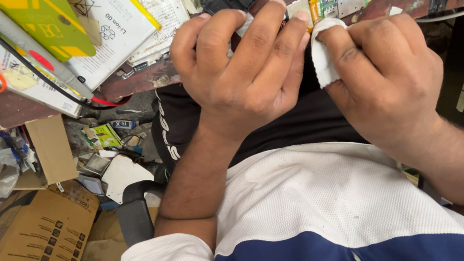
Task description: The person solders a component onto a disassembled mobile phone mainboard using a soldering iron, then cleans the board with a tissue. They probe the board with multimeter test leads, place the board back into the phone housing, attach the battery cover, and press the keypad to test the phone.
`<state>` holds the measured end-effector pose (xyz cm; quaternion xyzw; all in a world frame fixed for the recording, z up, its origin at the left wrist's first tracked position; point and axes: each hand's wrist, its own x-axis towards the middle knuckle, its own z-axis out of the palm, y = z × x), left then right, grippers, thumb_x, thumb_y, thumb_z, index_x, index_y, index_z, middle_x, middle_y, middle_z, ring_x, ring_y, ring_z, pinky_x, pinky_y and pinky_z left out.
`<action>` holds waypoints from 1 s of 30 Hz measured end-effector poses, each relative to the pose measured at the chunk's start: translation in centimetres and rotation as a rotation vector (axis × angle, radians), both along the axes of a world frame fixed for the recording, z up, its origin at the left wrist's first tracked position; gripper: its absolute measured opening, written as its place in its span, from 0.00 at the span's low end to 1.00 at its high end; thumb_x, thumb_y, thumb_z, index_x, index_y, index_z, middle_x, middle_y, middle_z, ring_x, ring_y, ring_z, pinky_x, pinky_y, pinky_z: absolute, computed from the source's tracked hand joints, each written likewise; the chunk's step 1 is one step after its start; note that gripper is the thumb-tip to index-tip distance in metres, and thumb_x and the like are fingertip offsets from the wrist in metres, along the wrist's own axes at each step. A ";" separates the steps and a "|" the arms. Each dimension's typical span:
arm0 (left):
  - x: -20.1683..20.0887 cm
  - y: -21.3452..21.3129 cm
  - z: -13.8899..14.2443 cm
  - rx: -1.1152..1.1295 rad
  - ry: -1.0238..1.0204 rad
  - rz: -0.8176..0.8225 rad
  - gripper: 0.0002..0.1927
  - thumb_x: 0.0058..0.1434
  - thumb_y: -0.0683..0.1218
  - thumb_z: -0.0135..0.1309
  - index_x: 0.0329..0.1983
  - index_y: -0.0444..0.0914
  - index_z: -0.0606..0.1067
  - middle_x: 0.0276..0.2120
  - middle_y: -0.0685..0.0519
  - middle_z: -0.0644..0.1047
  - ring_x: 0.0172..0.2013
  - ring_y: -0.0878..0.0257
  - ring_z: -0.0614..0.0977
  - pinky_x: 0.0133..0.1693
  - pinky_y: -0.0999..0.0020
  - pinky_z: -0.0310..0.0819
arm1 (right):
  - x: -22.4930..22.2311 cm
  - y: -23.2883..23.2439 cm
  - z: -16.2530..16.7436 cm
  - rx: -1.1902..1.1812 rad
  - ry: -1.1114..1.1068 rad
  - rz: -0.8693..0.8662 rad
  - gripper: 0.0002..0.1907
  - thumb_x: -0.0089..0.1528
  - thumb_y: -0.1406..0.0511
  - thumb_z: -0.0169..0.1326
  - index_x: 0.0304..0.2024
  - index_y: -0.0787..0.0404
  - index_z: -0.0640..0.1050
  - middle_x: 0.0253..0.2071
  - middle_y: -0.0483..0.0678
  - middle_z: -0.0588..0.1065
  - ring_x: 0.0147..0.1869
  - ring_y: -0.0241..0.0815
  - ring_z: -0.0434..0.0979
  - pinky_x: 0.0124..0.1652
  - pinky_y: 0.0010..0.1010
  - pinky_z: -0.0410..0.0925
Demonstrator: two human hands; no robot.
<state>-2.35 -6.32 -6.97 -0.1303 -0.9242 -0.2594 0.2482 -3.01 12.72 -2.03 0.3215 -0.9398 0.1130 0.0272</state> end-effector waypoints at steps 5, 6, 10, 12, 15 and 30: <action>-0.2 0.0 -0.3 -0.001 0.037 -0.001 0.10 0.62 0.47 0.62 0.46 0.44 0.85 0.47 0.61 0.79 0.45 0.61 0.74 0.54 0.58 0.60 | 0.1 0.0 -0.1 -0.005 0.005 -0.001 0.18 0.63 0.71 0.68 0.56 0.63 0.81 0.39 0.45 0.71 0.41 0.42 0.72 0.37 0.29 0.67; -0.2 0.1 -0.3 0.000 0.037 0.002 0.09 0.62 0.47 0.62 0.45 0.44 0.85 0.46 0.61 0.79 0.45 0.61 0.74 0.54 0.58 0.60 | 0.1 0.0 -0.1 0.003 -0.002 -0.002 0.19 0.63 0.70 0.68 0.56 0.63 0.81 0.39 0.45 0.71 0.41 0.42 0.72 0.37 0.29 0.67; -0.1 0.3 -0.3 0.002 0.018 0.012 0.09 0.63 0.48 0.61 0.45 0.45 0.84 0.47 0.61 0.79 0.45 0.61 0.73 0.55 0.58 0.60 | 0.1 0.2 -0.1 -0.002 0.012 0.019 0.19 0.61 0.72 0.66 0.54 0.64 0.81 0.41 0.45 0.71 0.43 0.42 0.73 0.39 0.29 0.68; 0.0 0.2 -0.2 -0.009 0.014 0.006 0.08 0.63 0.48 0.61 0.44 0.45 0.84 0.47 0.61 0.79 0.45 0.61 0.73 0.55 0.58 0.59 | 0.0 0.5 -0.1 -0.022 0.021 0.035 0.21 0.57 0.72 0.66 0.53 0.65 0.81 0.41 0.46 0.72 0.41 0.43 0.73 0.38 0.30 0.68; 0.0 0.1 -0.2 -0.017 0.002 -0.002 0.08 0.64 0.48 0.60 0.45 0.45 0.84 0.48 0.60 0.78 0.46 0.60 0.73 0.55 0.58 0.59 | 0.0 1.1 0.1 -0.080 -0.013 0.048 0.22 0.54 0.73 0.66 0.51 0.66 0.82 0.40 0.46 0.72 0.40 0.43 0.74 0.37 0.30 0.68; -0.1 0.2 -0.2 -0.017 -0.009 -0.001 0.07 0.65 0.49 0.61 0.45 0.46 0.84 0.48 0.61 0.78 0.46 0.61 0.72 0.56 0.57 0.60 | 0.1 -0.4 0.7 -0.007 -0.045 -0.025 0.23 0.53 0.71 0.65 0.52 0.63 0.82 0.39 0.47 0.71 0.41 0.46 0.72 0.38 0.35 0.68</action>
